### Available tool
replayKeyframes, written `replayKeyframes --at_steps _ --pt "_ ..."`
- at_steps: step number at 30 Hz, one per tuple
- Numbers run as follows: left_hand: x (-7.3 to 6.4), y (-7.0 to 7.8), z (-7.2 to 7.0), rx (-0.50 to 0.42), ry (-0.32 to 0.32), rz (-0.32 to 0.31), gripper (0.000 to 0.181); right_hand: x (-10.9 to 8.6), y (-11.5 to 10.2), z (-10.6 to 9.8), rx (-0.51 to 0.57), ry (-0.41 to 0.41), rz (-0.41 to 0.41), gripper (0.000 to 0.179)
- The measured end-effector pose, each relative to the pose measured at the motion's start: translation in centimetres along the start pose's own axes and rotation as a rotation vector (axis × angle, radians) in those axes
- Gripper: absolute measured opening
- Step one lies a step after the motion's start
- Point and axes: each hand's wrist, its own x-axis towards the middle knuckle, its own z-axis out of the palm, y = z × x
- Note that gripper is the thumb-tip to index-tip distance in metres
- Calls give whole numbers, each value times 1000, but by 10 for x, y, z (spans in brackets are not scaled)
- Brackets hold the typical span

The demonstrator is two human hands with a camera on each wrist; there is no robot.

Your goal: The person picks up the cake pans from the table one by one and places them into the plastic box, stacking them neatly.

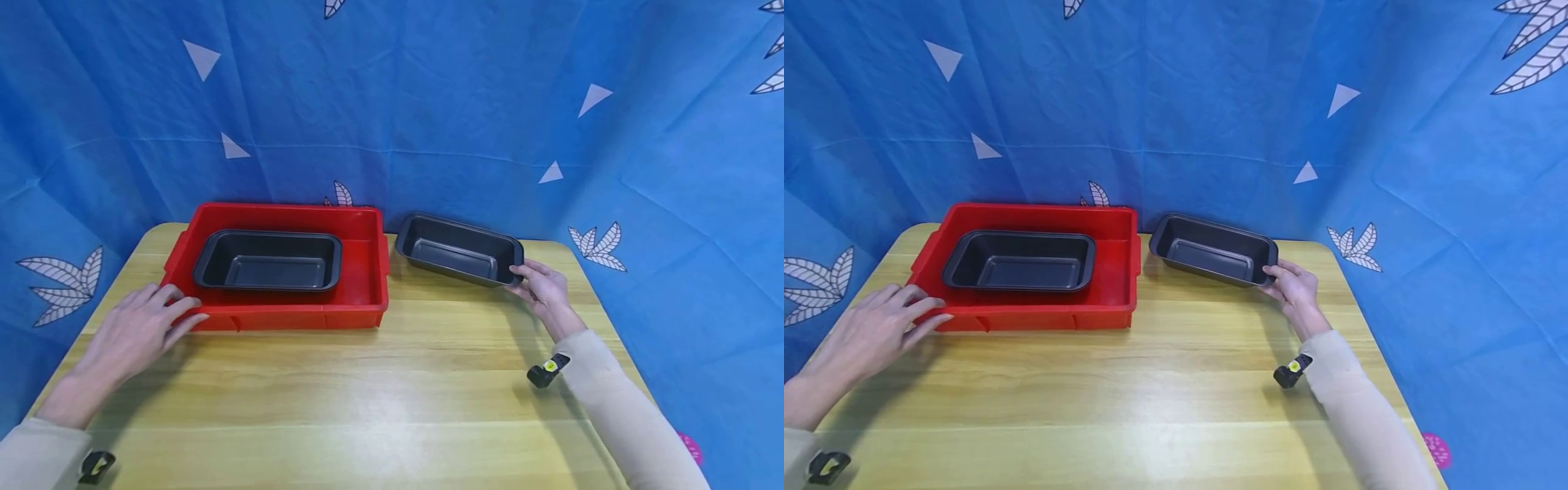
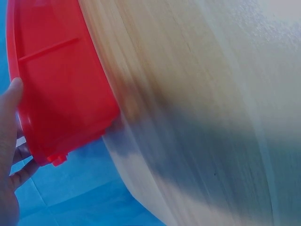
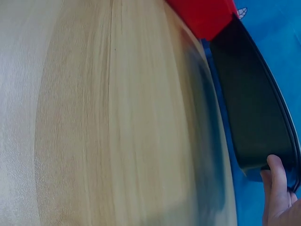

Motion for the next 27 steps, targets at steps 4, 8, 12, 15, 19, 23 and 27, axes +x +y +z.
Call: replayKeyframes --at_steps 4,8,12,15,19,23,27 --pt "0 0 0 5 2 -1 45 -7 -5 2 11 -3 -6 57" --pt "0 0 0 2 4 0 45 -12 -9 3 13 -6 -11 62" --pt "0 0 0 -4 -3 -7 44 -16 -13 3 24 -17 -18 54" --pt "0 -1 -1 -5 -11 -14 44 -18 -14 5 30 -23 -29 51" --pt "0 -1 -1 -6 -15 -14 44 -24 -16 8 33 -25 -37 60" --pt "0 -1 -1 -7 -13 -10 44 -30 -18 12 42 -35 -29 63" --pt "0 -1 0 -6 -13 -8 43 -36 -21 15 54 -43 -25 56"
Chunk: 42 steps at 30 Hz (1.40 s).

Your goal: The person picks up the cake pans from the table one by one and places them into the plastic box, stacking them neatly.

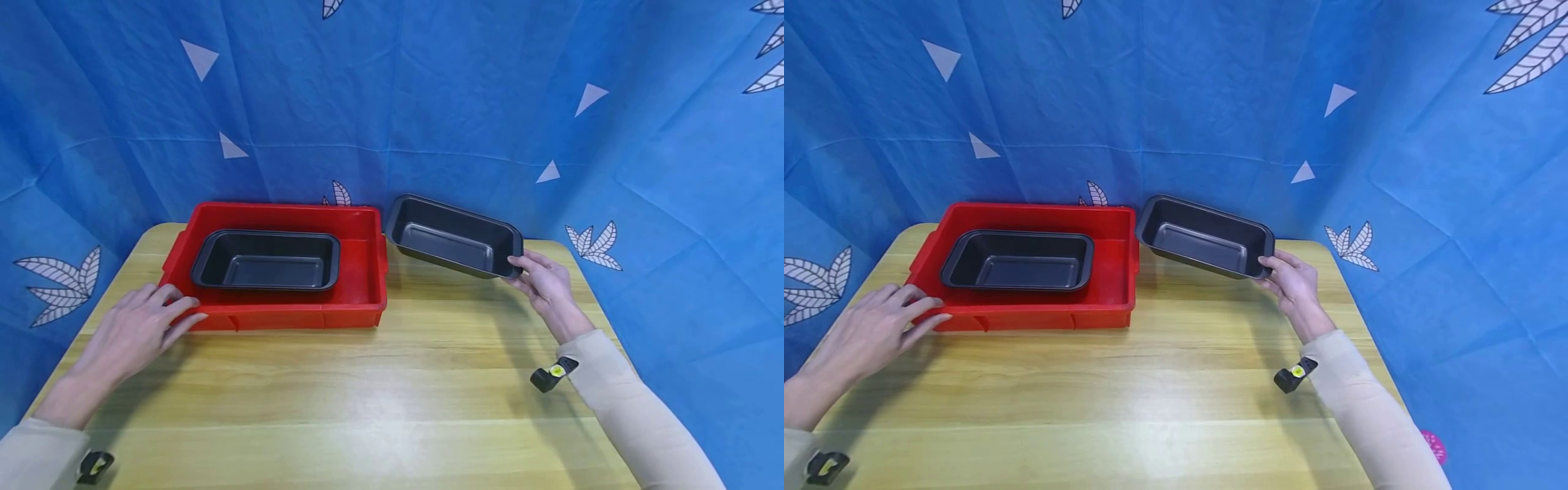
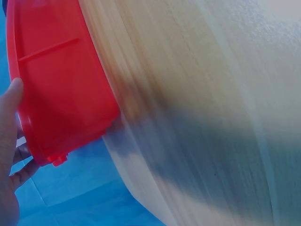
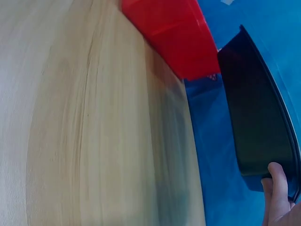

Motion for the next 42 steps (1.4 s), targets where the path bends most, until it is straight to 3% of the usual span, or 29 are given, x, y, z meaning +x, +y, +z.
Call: replayKeyframes --at_steps 6,15,26,36,42 --pt "-1 1 0 2 1 1 44 -6 -2 8 8 -3 -13 38" --pt "-1 1 1 1 19 12 43 -12 -2 21 3 3 -32 36" --pt "-1 1 0 0 15 12 42 -17 0 41 -36 -32 -45 59" --pt "-1 0 1 -2 28 24 45 -23 8 61 -28 -76 -56 53" --pt "-1 -1 2 0 28 21 45 -25 15 78 -61 -87 -52 63"
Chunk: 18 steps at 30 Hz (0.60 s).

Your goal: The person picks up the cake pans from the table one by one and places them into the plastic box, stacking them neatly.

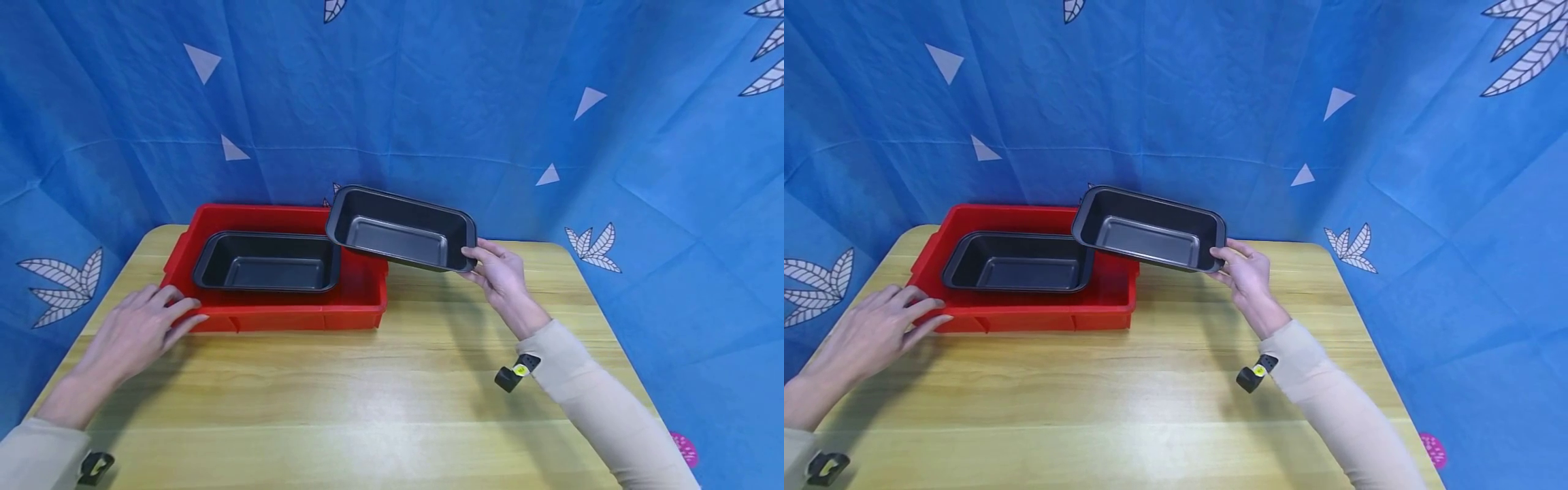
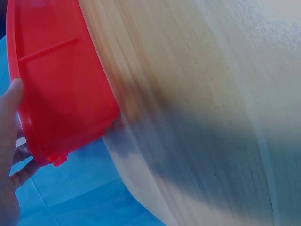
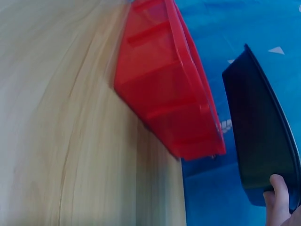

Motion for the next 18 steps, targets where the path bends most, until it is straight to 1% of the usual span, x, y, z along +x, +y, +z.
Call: replayKeyframes --at_steps 2,6,12,18 --pt "0 0 0 1 0 0 45 0 2 6 -13 -8 0 65" --pt "0 0 -1 2 6 4 45 1 8 20 -34 -17 -7 61" --pt "0 0 0 -2 -3 -6 46 -2 16 42 -25 -46 -32 59" --pt "1 -1 -1 0 -3 -1 45 -5 23 64 -25 -57 -42 59"
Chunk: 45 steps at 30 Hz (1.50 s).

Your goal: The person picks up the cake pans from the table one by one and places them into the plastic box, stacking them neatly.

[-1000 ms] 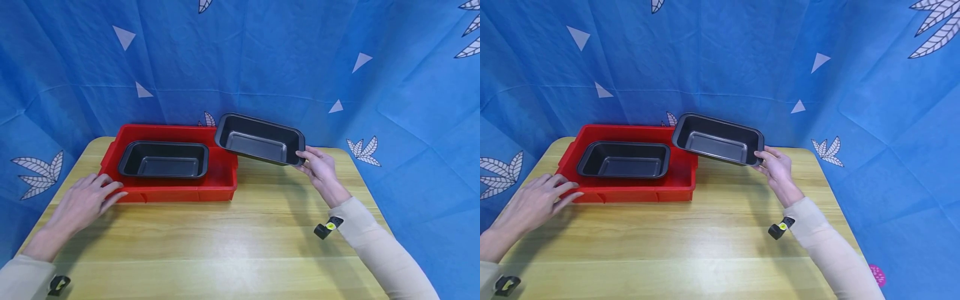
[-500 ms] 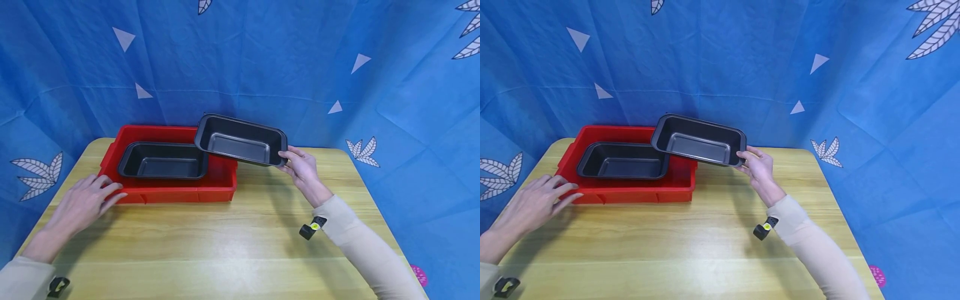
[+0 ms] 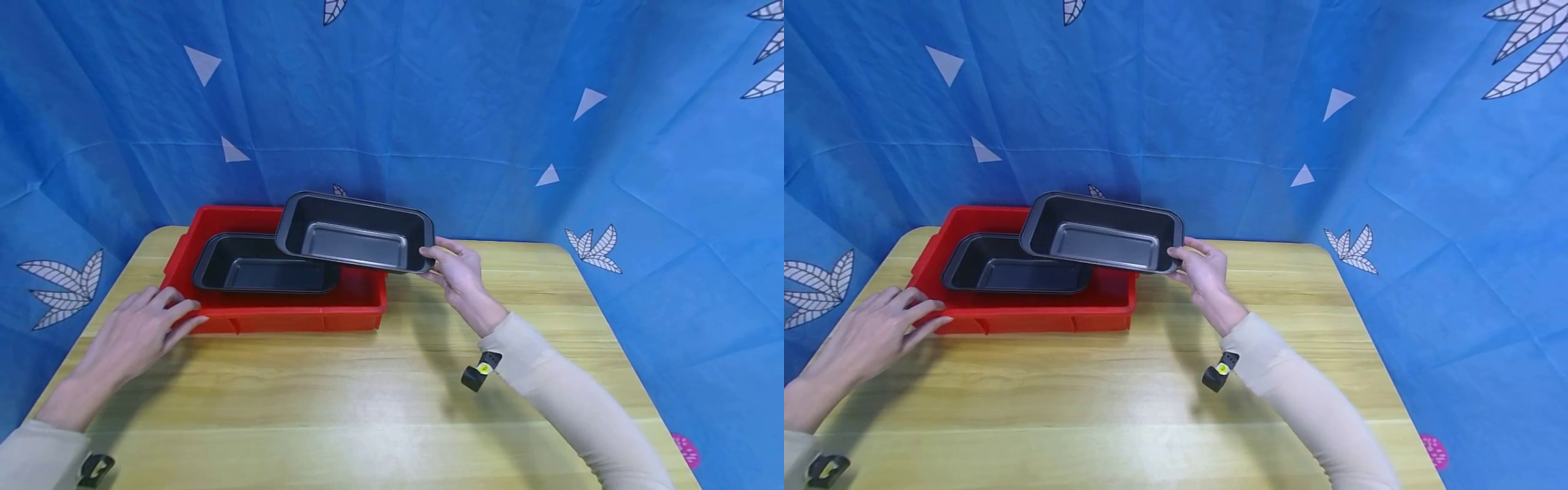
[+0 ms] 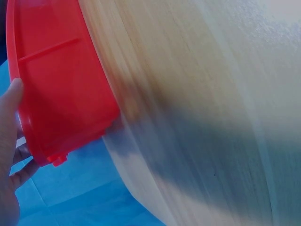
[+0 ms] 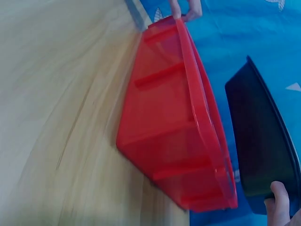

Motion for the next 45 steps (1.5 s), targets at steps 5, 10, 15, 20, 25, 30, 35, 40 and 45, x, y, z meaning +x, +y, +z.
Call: replayKeyframes --at_steps 5,10,15,20,25,30,35,40,45 --pt "-1 1 0 3 -14 -10 45 -1 5 16 -18 -10 -10 56" --pt "-1 2 -1 7 -29 -22 45 -2 10 31 -25 -19 -13 54" --pt "-1 2 -2 9 -32 -25 46 -3 16 45 -34 -25 -12 51" --pt "-2 2 -1 7 -27 -21 45 -3 23 59 -24 -28 -17 45" --pt "-2 2 -1 9 -30 -23 45 -3 29 72 -40 -35 -15 41" --pt "-2 1 -1 8 -25 -20 45 -2 34 84 -86 -59 -8 42" --pt "-2 2 -1 15 -19 -15 45 -3 37 96 -120 -74 7 44" --pt "-1 2 -2 14 -20 -21 44 -2 40 106 -126 -72 12 41" --pt "-1 2 -1 9 -9 -10 43 -1 45 113 -129 -69 10 41"
